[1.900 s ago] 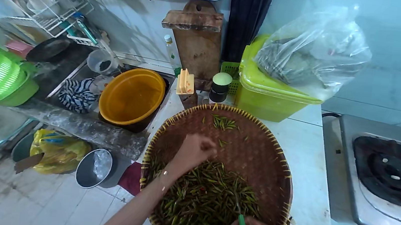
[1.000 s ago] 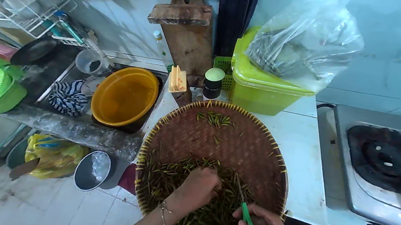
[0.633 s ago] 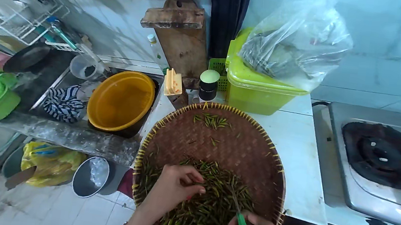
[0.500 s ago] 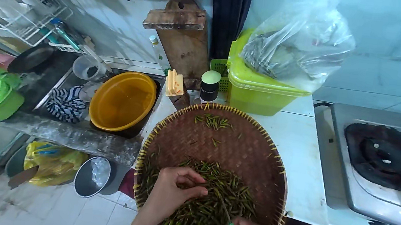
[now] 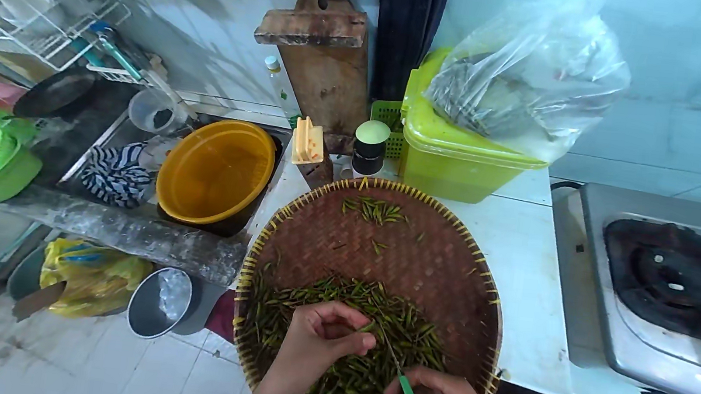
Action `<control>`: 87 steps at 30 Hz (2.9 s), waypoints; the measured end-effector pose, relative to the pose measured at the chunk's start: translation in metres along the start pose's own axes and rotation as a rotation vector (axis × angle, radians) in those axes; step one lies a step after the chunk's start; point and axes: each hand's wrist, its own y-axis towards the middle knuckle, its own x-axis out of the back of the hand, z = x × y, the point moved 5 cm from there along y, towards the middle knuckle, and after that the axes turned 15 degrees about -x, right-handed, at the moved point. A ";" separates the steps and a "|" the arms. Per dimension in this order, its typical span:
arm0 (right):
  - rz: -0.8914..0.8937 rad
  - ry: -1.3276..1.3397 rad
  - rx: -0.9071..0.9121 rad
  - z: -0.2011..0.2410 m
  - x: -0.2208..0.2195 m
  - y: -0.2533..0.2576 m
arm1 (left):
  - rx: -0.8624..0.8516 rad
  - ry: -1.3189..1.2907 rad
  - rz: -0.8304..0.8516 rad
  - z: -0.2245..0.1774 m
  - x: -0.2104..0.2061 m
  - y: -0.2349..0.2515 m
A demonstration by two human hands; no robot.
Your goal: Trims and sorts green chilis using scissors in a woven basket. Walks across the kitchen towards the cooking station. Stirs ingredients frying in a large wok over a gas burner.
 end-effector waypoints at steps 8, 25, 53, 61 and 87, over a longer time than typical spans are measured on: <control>-0.023 0.007 -0.074 -0.007 0.005 -0.004 | 0.003 0.156 0.087 -0.001 0.005 0.016; -0.138 0.069 -0.095 -0.013 0.011 -0.004 | -0.448 0.947 0.028 -0.013 0.007 0.175; -0.001 0.274 -0.040 -0.002 -0.005 0.012 | -0.064 0.148 -0.086 0.011 -0.008 0.006; -0.087 0.370 -0.095 -0.016 0.000 0.008 | -0.219 0.497 -0.112 0.013 0.011 0.113; -0.094 0.323 -0.074 -0.012 0.014 -0.001 | 0.059 1.175 0.591 0.015 0.017 0.037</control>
